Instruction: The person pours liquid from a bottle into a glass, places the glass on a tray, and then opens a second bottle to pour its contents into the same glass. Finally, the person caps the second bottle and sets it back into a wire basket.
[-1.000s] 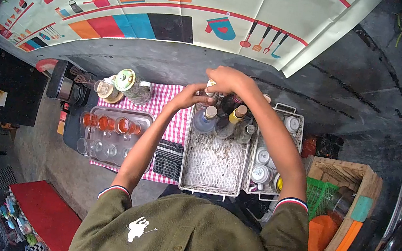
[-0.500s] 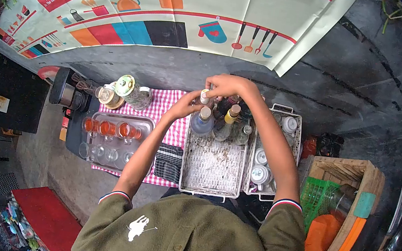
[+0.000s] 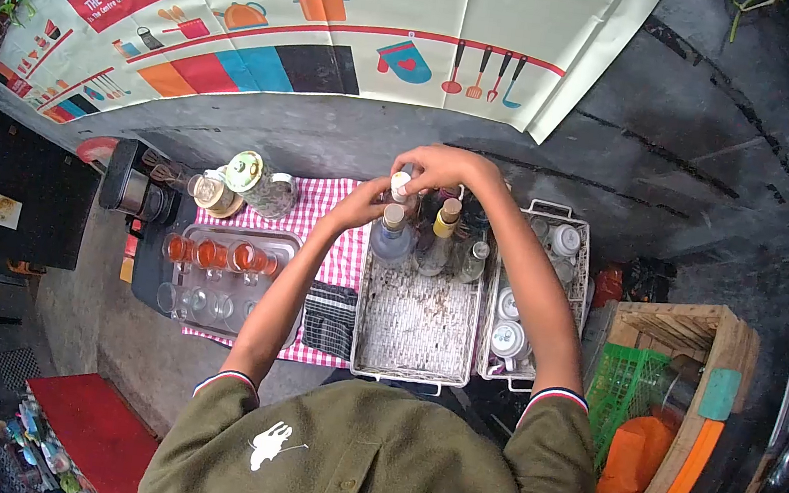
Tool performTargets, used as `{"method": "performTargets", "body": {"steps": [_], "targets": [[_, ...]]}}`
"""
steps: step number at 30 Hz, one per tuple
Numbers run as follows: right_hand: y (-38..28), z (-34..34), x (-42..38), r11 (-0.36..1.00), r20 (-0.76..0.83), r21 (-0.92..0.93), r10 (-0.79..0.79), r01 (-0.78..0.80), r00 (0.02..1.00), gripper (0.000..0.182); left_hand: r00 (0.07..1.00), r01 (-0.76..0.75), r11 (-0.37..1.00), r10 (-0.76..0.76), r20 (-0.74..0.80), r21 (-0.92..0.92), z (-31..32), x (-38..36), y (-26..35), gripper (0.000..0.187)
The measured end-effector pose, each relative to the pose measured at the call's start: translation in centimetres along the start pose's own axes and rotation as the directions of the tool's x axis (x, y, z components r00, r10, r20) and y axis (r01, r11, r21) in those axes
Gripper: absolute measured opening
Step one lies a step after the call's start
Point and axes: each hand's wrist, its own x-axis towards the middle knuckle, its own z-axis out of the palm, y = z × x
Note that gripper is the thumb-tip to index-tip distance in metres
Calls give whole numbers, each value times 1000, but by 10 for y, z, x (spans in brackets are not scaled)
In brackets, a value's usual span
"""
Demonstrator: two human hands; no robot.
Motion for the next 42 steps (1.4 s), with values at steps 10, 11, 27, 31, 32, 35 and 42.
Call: {"method": "performTargets", "body": {"steps": [10,11,27,31,32,35,42], "targets": [[2,8,-15,998,-112,70,10,-2,994,42,999,-23,999,24,-44,38,4,2,6,36],[3,9,-16,997,-124,82,13,-2,992,42,997,-44,998,47,-55,38,5,2,7,35],[0,24,-76,981,-557,42,-135,190,819,28,987,61,998,-56,-152,32,3,2,16,49],[3,27,-101,983,-656,-38,-158,177,738,32,989,73,996,-67,-135,46,0,1,19,57],[5,30,-104,985,-665,-67,-161,156,729,32,989,51,997,-43,-139,59,-1,1,18,57],[9,38,-111,983,-691,-152,-178,100,701,35,991,75,995,-67,-113,66,-15,-5,45,58],[19,59,-107,937,-706,-347,-239,-32,667,46,965,66,969,-1,-262,240,-37,-10,145,51]]}}
